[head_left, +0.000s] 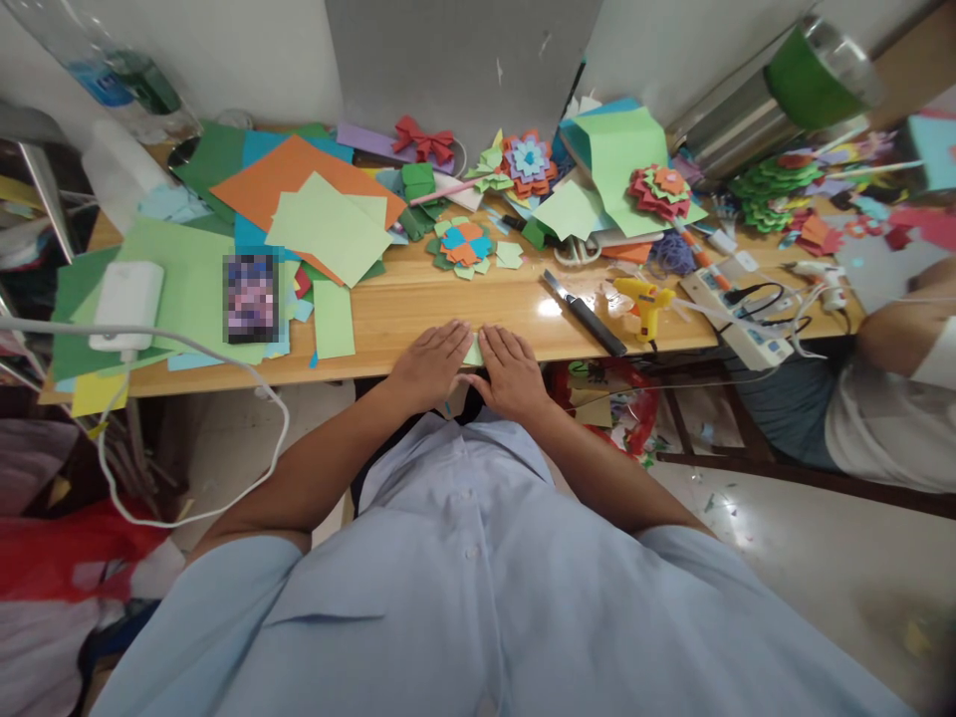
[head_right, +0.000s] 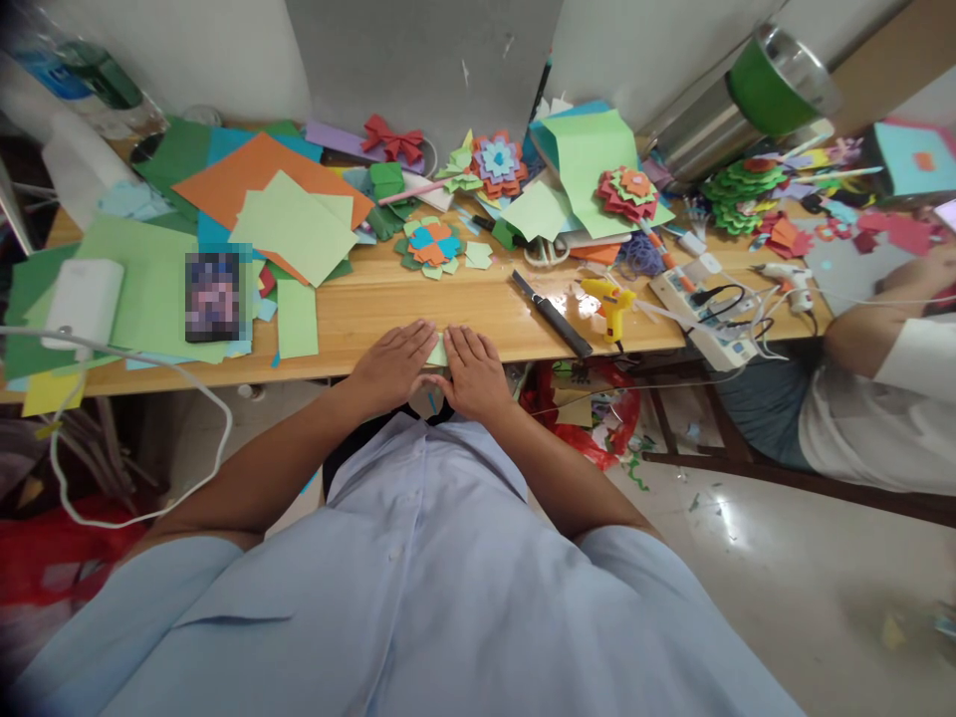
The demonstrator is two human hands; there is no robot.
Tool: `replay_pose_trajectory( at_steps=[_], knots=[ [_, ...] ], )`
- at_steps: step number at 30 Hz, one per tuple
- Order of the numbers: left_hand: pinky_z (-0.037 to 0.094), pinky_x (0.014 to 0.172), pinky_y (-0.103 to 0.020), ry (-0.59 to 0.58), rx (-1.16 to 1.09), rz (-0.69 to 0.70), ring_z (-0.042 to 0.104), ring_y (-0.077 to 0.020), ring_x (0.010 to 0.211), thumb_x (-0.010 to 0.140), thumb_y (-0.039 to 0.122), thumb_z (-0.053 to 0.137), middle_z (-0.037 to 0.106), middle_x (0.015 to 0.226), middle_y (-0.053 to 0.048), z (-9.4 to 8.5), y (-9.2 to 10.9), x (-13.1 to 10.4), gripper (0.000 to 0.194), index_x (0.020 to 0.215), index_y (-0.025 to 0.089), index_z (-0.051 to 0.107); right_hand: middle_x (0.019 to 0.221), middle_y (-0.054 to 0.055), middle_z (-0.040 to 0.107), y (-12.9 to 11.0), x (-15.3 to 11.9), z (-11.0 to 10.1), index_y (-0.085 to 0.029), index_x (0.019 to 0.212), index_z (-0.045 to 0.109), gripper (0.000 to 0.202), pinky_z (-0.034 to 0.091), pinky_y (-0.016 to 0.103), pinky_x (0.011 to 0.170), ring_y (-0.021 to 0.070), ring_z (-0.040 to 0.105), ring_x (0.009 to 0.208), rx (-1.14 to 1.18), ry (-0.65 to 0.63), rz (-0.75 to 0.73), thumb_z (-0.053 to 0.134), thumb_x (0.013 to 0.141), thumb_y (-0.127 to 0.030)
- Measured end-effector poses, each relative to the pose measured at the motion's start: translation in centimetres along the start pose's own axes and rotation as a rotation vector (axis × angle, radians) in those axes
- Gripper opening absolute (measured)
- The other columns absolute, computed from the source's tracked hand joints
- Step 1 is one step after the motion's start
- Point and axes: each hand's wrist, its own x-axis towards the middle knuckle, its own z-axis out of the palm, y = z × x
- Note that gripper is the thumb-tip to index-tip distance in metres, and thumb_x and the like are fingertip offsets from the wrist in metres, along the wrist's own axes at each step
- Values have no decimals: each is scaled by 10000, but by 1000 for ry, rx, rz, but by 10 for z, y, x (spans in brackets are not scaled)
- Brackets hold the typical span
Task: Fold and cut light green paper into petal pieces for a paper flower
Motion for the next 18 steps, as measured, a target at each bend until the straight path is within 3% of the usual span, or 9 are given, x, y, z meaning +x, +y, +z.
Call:
replay_pose_trajectory(
  at_steps=[8, 18],
  knots=[
    [173, 1362, -496, 51, -5, -1, 229, -324, 1654, 1009, 492, 563, 284, 1752, -208, 11, -1, 6, 822, 1662, 49, 333, 1718, 199, 372, 1, -1, 1, -102, 1688, 297, 848, 247, 560, 1311, 372, 340, 1598, 17, 12, -19, 406, 1058, -659],
    [186, 1360, -507, 46, 45, 20, 204, -324, 1661, 1051, 476, 485, 254, 1765, -191, 17, 0, 7, 779, 1673, 43, 304, 1724, 209, 355, -1, -2, 0, -82, 1684, 292, 848, 218, 563, 1326, 370, 305, 1616, 26, 3, -12, 412, 1062, -645]
  ],
)
